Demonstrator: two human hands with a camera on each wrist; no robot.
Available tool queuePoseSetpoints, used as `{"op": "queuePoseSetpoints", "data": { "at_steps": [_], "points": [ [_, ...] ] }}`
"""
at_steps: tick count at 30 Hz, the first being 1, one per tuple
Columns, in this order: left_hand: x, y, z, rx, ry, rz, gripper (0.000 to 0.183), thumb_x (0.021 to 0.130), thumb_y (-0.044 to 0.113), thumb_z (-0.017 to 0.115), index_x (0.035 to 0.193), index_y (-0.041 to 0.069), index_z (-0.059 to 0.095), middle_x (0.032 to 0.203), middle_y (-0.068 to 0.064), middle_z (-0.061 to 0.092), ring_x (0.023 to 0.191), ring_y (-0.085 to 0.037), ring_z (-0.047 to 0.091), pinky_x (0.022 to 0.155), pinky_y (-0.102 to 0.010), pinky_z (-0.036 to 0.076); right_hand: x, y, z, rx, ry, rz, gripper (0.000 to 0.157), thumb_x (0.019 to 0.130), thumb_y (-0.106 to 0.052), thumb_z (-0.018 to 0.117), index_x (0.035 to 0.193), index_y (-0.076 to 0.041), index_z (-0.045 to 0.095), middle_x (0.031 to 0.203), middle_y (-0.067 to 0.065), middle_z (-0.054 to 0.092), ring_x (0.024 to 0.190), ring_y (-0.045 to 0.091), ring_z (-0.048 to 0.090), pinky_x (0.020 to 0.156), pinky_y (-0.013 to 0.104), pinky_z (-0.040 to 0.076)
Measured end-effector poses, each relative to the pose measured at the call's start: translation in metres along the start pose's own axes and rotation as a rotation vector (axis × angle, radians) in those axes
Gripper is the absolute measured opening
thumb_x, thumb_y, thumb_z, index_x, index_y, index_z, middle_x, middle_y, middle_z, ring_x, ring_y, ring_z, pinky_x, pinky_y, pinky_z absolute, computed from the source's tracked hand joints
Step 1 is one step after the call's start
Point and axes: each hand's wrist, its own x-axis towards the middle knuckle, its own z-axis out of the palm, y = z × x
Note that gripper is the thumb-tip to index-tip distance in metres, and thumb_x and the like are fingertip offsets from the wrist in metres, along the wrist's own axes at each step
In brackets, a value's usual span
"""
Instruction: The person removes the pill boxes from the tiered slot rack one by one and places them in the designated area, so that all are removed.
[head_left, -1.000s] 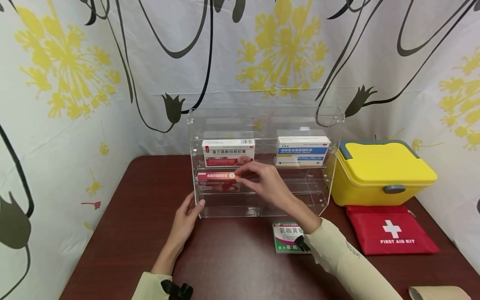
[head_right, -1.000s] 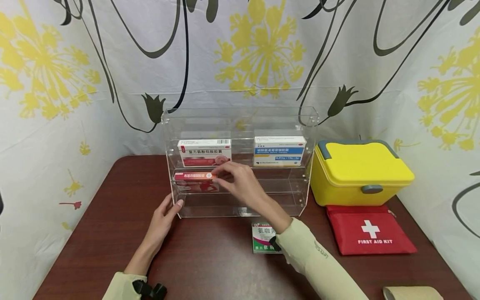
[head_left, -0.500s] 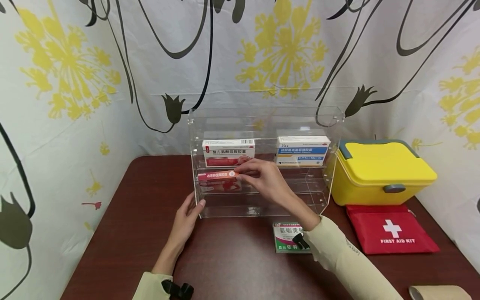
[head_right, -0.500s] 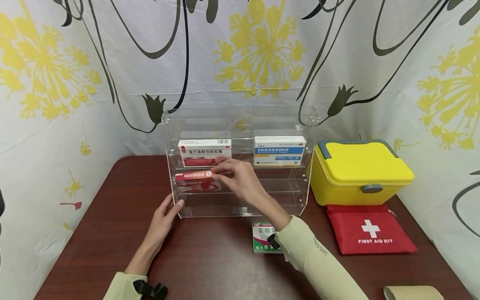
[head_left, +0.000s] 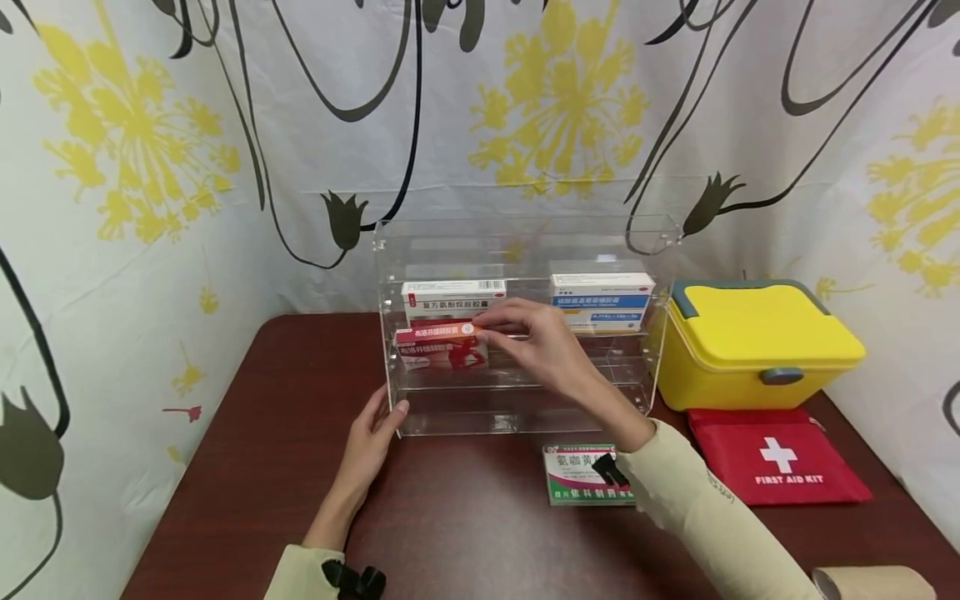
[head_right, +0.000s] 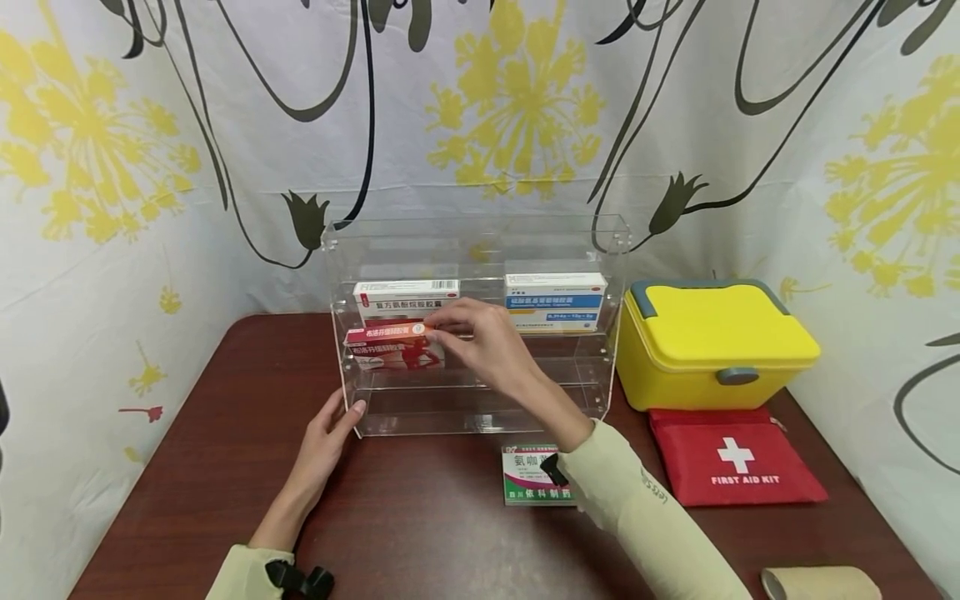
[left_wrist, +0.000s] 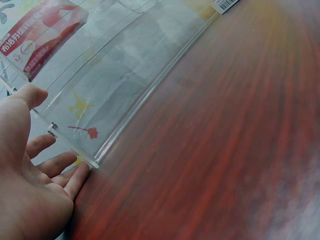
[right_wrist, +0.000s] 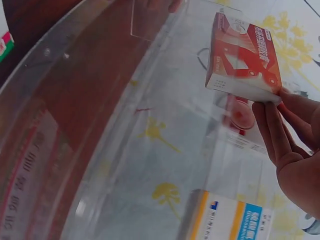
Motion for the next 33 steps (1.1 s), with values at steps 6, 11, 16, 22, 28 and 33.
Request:
{"op": "queuePoseSetpoints", "data": {
  "at_steps": [6,11,16,22,28,33],
  "points": [
    [0.0,-0.001,0.0,-0.006,-0.002,-0.006,0.059,0.094,0.043,0.066,0.145,0.023,0.046,0.142,0.0,0.051,0.128,-0.015,0.048,0.104,-0.029,0.039,0.003,-0.006,-0.008,0.0,0.013,-0.02,0.018,0.085,-0.006,0.077,0.103,-0.006,0.076,0.102,0.002,0.07,0.085,0.01,0.068,0.073,0.022,0.055],
    [0.0,-0.002,0.0,0.002,-0.001,0.003,0.059,0.094,0.042,0.065,0.146,0.022,0.046,0.142,-0.002,0.05,0.128,-0.017,0.048,0.103,-0.029,0.039,0.004,-0.009,-0.012,0.008,0.013,-0.018,0.018,0.085,-0.005,0.077,0.103,-0.005,0.076,0.102,0.002,0.07,0.086,0.009,0.068,0.073,0.022,0.055],
    [-0.001,-0.002,0.0,-0.002,-0.008,-0.002,0.059,0.094,0.044,0.065,0.145,0.024,0.046,0.143,0.0,0.05,0.128,-0.015,0.048,0.104,-0.031,0.039,0.007,-0.012,-0.015,0.001,0.012,-0.021,0.018,0.086,-0.007,0.076,0.103,-0.006,0.076,0.101,0.001,0.07,0.084,0.008,0.068,0.072,0.022,0.055],
    [-0.001,-0.002,-0.001,-0.002,-0.017,0.002,0.059,0.094,0.043,0.065,0.146,0.023,0.045,0.144,-0.001,0.049,0.129,-0.015,0.047,0.105,-0.035,0.038,0.008,-0.017,-0.02,-0.006,0.018,-0.027,0.018,0.087,-0.008,0.076,0.104,-0.008,0.076,0.102,0.0,0.07,0.084,0.008,0.068,0.072,0.022,0.055],
    [-0.001,-0.001,-0.001,0.003,-0.024,-0.002,0.06,0.094,0.044,0.064,0.147,0.023,0.044,0.144,0.0,0.049,0.129,-0.015,0.046,0.105,-0.034,0.039,0.007,-0.025,-0.027,0.013,0.021,-0.045,0.016,0.087,-0.009,0.075,0.104,-0.008,0.077,0.103,0.001,0.07,0.085,0.01,0.069,0.071,0.024,0.056],
    [-0.001,-0.001,0.0,-0.003,-0.018,0.001,0.059,0.094,0.044,0.065,0.146,0.022,0.046,0.142,0.0,0.05,0.128,-0.014,0.047,0.104,-0.031,0.039,-0.001,-0.029,-0.033,0.012,0.006,-0.03,0.017,0.087,-0.01,0.076,0.104,-0.011,0.077,0.103,-0.002,0.07,0.086,0.008,0.068,0.072,0.025,0.056]
  ]
}}
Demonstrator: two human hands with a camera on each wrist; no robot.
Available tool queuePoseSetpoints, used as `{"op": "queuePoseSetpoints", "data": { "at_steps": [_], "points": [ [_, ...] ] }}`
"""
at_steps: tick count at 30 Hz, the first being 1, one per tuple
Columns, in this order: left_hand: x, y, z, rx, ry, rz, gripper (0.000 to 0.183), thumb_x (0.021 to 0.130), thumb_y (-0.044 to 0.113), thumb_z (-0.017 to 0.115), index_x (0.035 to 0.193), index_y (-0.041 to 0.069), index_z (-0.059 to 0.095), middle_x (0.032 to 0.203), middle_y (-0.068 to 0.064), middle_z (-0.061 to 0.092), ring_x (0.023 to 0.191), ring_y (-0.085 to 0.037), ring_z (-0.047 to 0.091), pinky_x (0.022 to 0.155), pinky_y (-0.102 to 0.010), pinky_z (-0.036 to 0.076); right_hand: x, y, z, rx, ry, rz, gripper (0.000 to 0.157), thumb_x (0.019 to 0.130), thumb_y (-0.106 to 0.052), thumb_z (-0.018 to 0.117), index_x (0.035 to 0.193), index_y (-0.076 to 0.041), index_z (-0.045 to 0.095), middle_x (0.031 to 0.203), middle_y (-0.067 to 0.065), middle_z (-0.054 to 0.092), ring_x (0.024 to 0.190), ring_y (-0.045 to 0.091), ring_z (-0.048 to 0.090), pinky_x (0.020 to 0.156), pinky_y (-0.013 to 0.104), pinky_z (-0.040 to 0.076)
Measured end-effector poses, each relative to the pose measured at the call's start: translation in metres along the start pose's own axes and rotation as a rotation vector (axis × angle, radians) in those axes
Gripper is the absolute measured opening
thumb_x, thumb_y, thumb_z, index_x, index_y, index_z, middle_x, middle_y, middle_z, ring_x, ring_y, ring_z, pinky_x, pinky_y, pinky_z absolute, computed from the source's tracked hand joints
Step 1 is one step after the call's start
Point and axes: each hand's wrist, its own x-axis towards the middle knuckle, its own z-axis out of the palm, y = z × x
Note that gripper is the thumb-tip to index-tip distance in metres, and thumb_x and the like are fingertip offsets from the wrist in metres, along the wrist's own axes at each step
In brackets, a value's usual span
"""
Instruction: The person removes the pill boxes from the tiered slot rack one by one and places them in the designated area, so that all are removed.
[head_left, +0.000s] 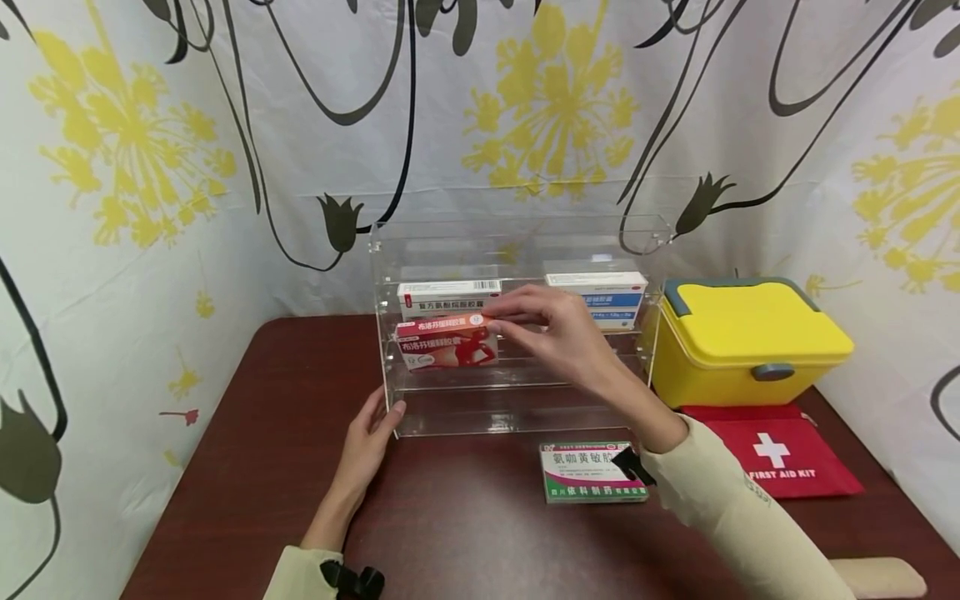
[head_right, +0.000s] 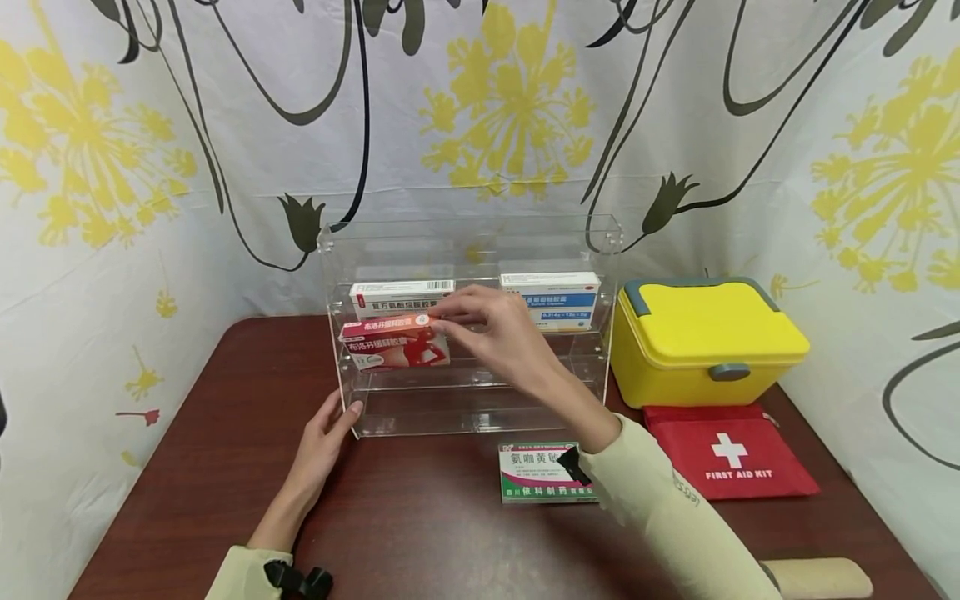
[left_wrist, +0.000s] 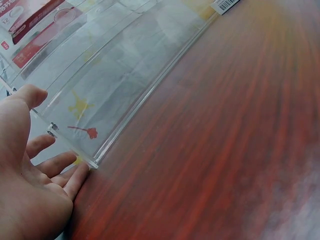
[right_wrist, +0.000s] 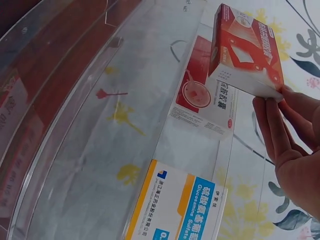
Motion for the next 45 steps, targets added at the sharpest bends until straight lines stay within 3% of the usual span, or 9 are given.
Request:
{"op": "queuePoseSetpoints", "data": {
  "at_steps": [8,15,20,31,37,45],
  "points": [
    [0.002,0.0,0.0,0.018,0.01,-0.01,0.059,0.095,0.043,0.064,0.146,0.021,0.045,0.142,-0.002,0.05,0.129,-0.016,0.047,0.104,-0.034,0.039,-0.019,-0.002,-0.004,0.054,-0.061,0.093,0.019,0.087,-0.011,0.075,0.106,-0.014,0.076,0.103,-0.005,0.07,0.087,0.008,0.067,0.072,0.026,0.056],
    [0.001,-0.002,0.0,0.022,0.009,-0.012,0.06,0.094,0.045,0.064,0.146,0.022,0.045,0.141,-0.002,0.051,0.128,-0.016,0.048,0.099,-0.024,0.042,-0.036,-0.001,0.003,0.114,-0.121,0.114,0.018,0.087,-0.009,0.075,0.105,-0.014,0.077,0.102,-0.006,0.071,0.089,0.012,0.065,0.073,0.028,0.057],
    [0.001,-0.002,0.0,0.019,0.017,0.004,0.058,0.096,0.041,0.063,0.147,0.02,0.045,0.141,-0.003,0.051,0.129,-0.018,0.047,0.096,-0.021,0.043,-0.053,0.002,0.012,0.137,-0.172,0.201,0.016,0.089,-0.014,0.074,0.105,-0.017,0.077,0.1,-0.009,0.07,0.083,0.011,0.064,0.069,0.028,0.057],
    [0.0,0.0,0.0,0.029,0.007,-0.009,0.058,0.095,0.044,0.064,0.146,0.025,0.045,0.143,-0.001,0.05,0.127,-0.016,0.048,0.104,-0.035,0.039,-0.086,0.014,0.028,0.197,-0.251,0.363,0.013,0.091,-0.024,0.073,0.103,-0.022,0.077,0.097,-0.012,0.071,0.076,0.013,0.063,0.063,0.03,0.055],
    [0.0,0.0,0.0,0.026,-0.002,-0.012,0.057,0.095,0.044,0.063,0.146,0.026,0.044,0.142,0.001,0.05,0.127,-0.016,0.048,0.104,-0.035,0.039,-0.099,0.019,0.033,0.212,-0.248,0.386,0.012,0.09,-0.025,0.073,0.101,-0.022,0.078,0.095,-0.011,0.071,0.076,0.013,0.064,0.064,0.029,0.055],
    [-0.001,0.0,-0.001,0.02,-0.005,-0.013,0.058,0.095,0.044,0.063,0.147,0.025,0.044,0.142,0.0,0.05,0.127,-0.016,0.048,0.1,-0.026,0.041,-0.109,0.023,0.038,0.242,-0.267,0.406,0.014,0.09,-0.025,0.073,0.103,-0.019,0.077,0.097,-0.01,0.072,0.078,0.014,0.063,0.066,0.03,0.056]
  ]
}}
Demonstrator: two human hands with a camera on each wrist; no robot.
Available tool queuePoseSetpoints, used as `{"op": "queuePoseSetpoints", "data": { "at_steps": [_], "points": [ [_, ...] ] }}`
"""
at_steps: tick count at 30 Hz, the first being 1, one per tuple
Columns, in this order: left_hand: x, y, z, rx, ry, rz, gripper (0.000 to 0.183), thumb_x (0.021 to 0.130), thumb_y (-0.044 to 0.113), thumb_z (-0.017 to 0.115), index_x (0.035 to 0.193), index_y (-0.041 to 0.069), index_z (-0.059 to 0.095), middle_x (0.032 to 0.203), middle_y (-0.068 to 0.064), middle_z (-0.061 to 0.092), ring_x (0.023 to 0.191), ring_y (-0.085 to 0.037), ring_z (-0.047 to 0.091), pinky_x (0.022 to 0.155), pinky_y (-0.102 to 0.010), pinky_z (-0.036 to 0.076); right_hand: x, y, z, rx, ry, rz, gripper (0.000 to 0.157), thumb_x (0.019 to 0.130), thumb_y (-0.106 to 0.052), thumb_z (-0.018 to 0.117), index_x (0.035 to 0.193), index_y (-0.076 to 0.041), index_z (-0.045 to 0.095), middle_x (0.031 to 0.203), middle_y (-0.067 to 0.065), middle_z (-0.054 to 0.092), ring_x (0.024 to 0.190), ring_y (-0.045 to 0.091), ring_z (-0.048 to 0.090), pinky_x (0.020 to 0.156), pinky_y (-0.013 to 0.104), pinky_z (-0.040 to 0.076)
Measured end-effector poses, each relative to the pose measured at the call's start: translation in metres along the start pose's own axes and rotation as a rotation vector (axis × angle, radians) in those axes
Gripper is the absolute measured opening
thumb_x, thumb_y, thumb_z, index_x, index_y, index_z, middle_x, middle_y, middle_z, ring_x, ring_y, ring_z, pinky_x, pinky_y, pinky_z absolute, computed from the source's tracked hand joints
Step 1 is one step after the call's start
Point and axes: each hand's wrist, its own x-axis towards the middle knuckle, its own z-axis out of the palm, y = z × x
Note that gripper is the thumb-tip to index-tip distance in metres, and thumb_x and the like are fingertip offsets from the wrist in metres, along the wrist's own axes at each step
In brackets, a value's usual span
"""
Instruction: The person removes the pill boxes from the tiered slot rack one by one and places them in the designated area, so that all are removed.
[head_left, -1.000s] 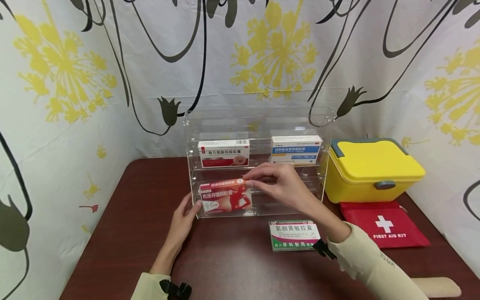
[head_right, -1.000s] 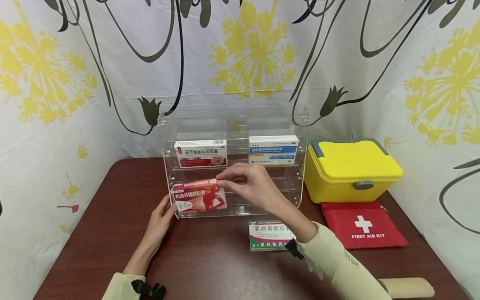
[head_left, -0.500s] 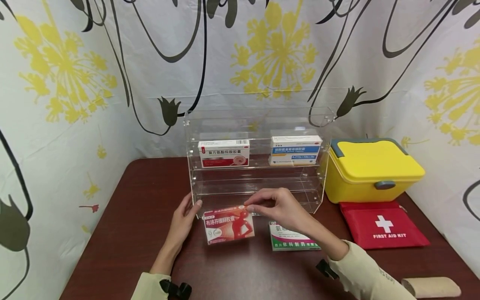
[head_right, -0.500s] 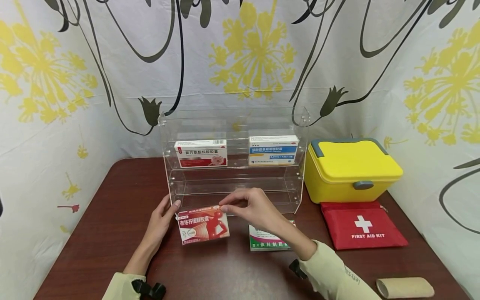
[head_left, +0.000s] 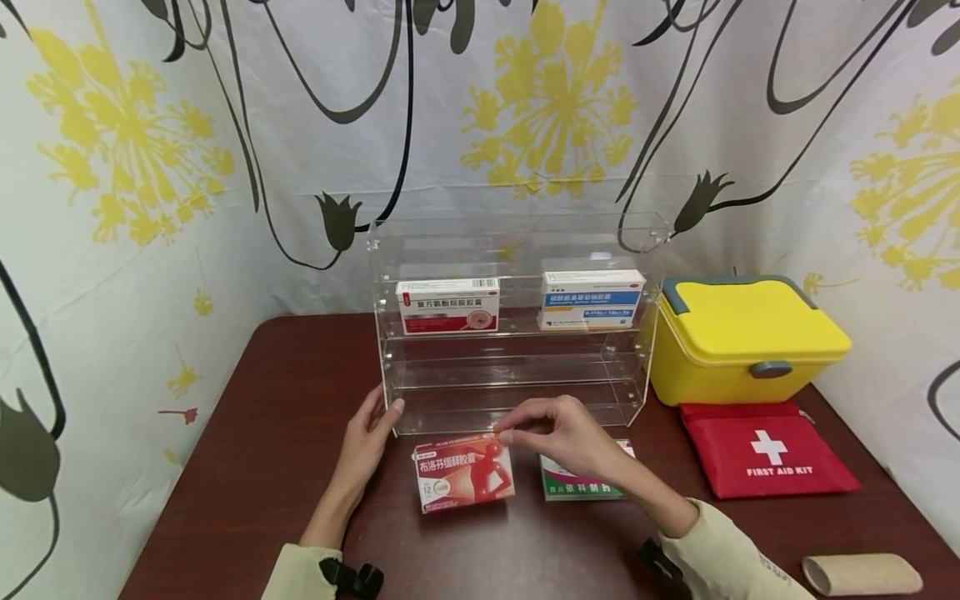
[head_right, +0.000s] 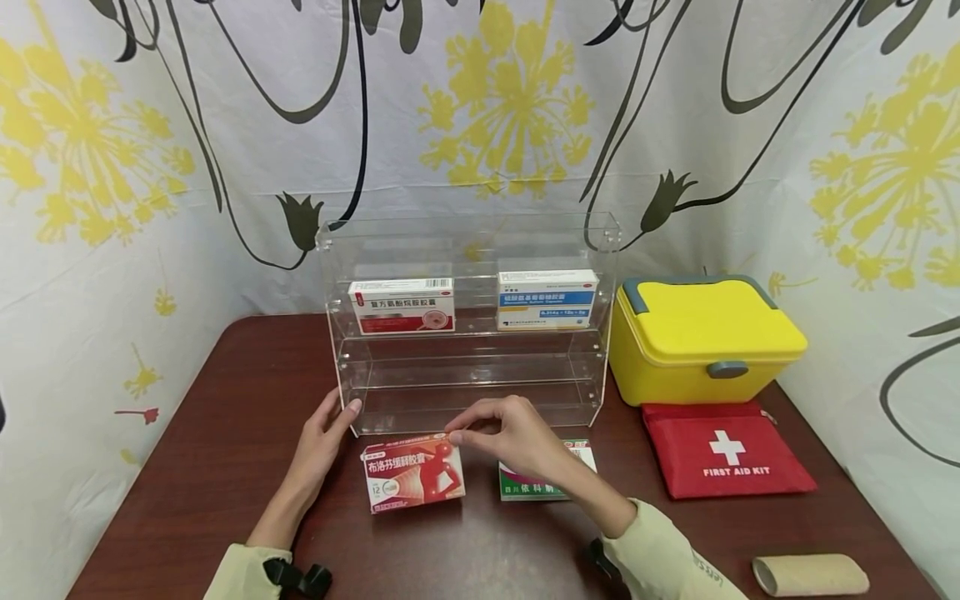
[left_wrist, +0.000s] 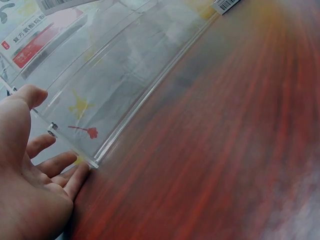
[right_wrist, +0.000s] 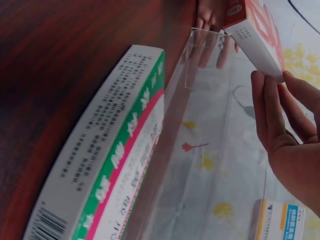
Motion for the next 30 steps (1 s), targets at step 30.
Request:
{"op": "queuePoseSetpoints", "data": {
  "at_steps": [30],
  "points": [
    [0.0,-0.002,0.001,-0.018,0.016,0.028,0.057,0.095,0.04,0.064,0.146,0.021,0.046,0.141,-0.002,0.051,0.127,-0.017,0.049,0.105,-0.034,0.039,-0.008,0.035,0.012,-0.147,-0.013,0.088,0.01,0.091,-0.024,0.073,0.097,-0.019,0.078,0.088,-0.014,0.071,0.072,0.008,0.061,0.063,0.025,0.052]
  ]
}}
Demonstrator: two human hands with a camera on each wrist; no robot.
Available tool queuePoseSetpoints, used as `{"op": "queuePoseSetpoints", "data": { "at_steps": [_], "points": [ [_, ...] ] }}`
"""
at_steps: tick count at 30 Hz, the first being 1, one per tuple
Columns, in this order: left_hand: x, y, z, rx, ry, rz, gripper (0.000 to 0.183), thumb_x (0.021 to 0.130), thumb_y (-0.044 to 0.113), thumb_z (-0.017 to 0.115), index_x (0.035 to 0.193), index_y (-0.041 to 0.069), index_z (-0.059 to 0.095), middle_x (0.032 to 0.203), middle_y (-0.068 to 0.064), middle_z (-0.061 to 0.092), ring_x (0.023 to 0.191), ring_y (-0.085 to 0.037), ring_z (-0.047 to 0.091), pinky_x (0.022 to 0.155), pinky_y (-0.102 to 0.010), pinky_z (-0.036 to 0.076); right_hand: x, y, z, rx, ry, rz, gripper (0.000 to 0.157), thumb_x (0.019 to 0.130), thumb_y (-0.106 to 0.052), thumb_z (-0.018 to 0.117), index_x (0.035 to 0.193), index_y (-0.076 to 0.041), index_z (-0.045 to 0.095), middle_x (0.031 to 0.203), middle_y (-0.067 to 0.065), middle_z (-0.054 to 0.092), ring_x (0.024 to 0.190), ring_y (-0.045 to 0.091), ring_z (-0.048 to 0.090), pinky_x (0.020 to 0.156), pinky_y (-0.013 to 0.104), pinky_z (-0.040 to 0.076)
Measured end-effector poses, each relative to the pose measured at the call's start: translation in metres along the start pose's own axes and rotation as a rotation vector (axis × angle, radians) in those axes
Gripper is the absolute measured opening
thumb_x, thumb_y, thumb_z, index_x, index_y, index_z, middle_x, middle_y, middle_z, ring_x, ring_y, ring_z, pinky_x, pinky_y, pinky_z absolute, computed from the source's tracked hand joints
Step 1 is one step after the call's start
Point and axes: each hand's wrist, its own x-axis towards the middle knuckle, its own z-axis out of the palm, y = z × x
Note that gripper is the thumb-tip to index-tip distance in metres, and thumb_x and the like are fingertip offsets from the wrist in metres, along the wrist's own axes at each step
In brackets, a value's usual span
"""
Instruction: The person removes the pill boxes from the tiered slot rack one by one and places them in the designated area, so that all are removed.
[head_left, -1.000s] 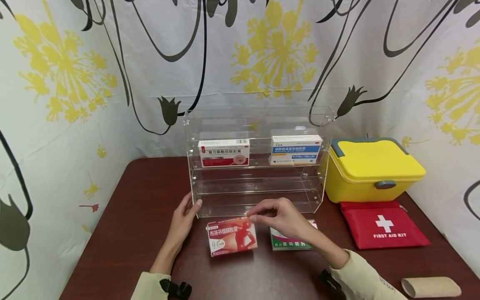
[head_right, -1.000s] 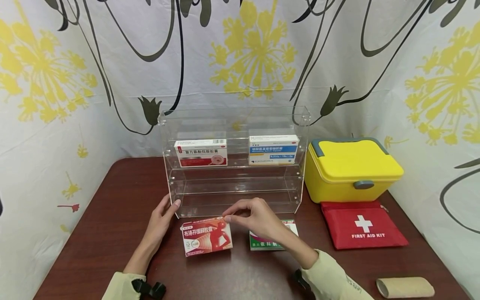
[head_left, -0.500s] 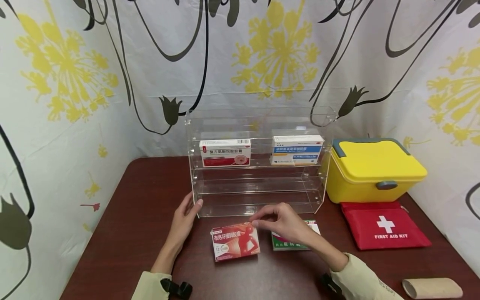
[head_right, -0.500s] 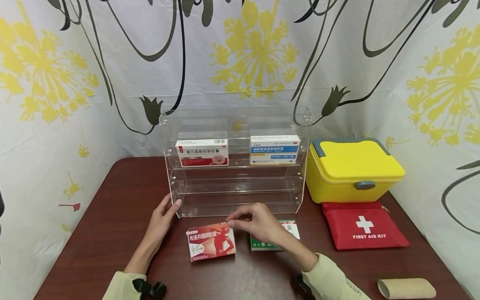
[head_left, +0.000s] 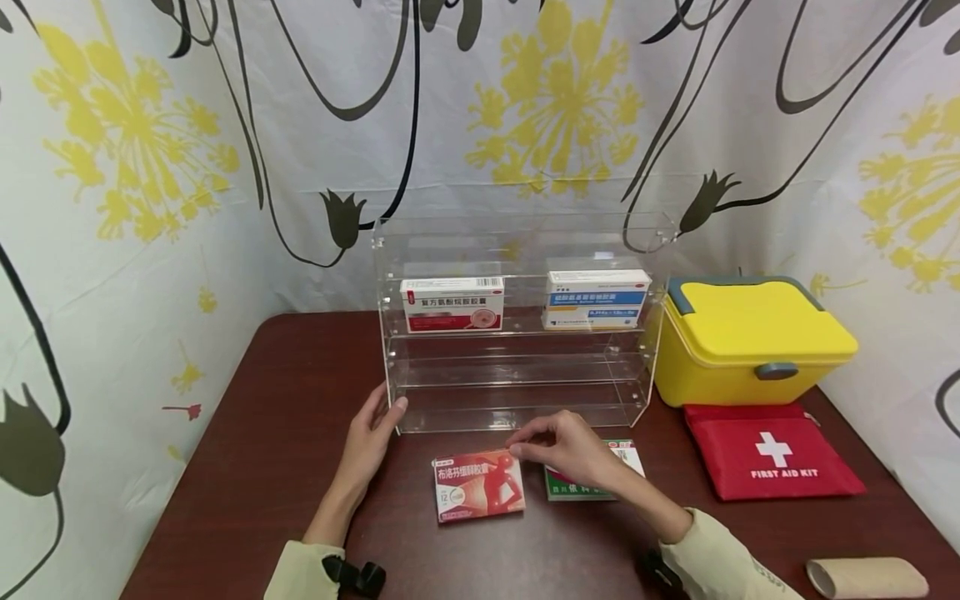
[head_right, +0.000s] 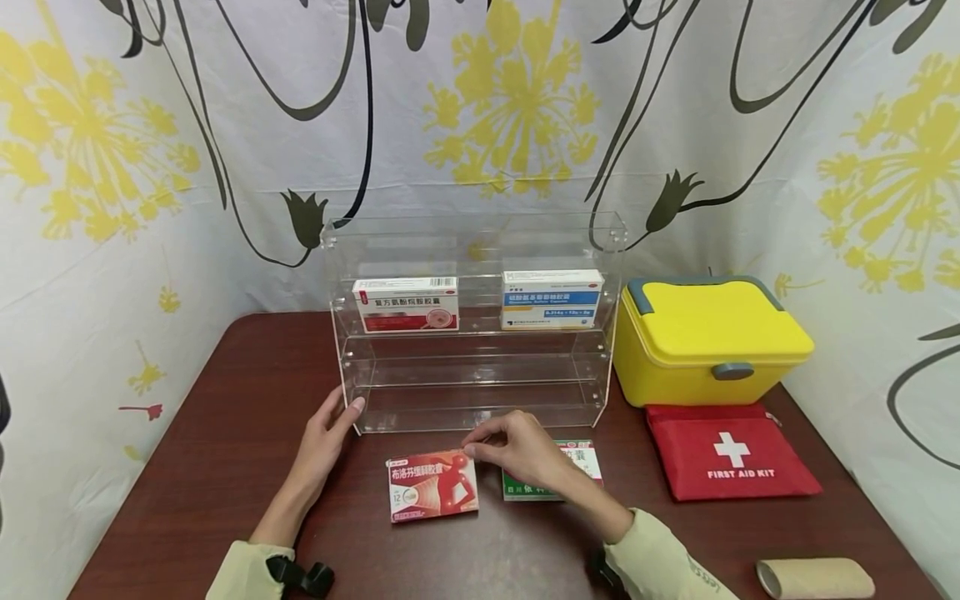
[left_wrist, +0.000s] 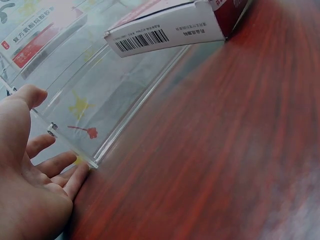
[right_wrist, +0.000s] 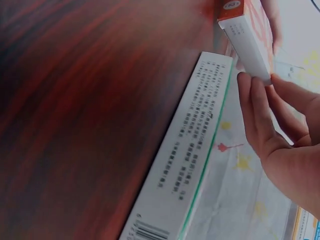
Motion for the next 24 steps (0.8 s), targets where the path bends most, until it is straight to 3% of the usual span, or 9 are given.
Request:
{"op": "queuePoseSetpoints", "data": {
  "at_steps": [8,24],
  "points": [
    [-0.001,0.002,0.0,-0.014,-0.01,0.004,0.058,0.095,0.04,0.064,0.146,0.021,0.045,0.143,-0.001,0.05,0.129,-0.016,0.047,0.107,-0.034,0.037,0.003,0.006,0.012,-0.105,0.075,0.003,0.008,0.092,-0.018,0.071,0.094,-0.015,0.078,0.088,-0.01,0.071,0.077,0.005,0.06,0.068,0.024,0.051],
    [-0.001,0.003,0.0,0.004,-0.011,-0.01,0.058,0.094,0.044,0.064,0.146,0.024,0.045,0.142,-0.001,0.05,0.127,-0.016,0.048,0.105,-0.038,0.038,0.012,0.005,0.015,-0.17,0.057,0.014,0.007,0.091,-0.01,0.071,0.087,-0.011,0.077,0.074,-0.006,0.069,0.063,0.006,0.063,0.062,0.023,0.051]
  ]
}}
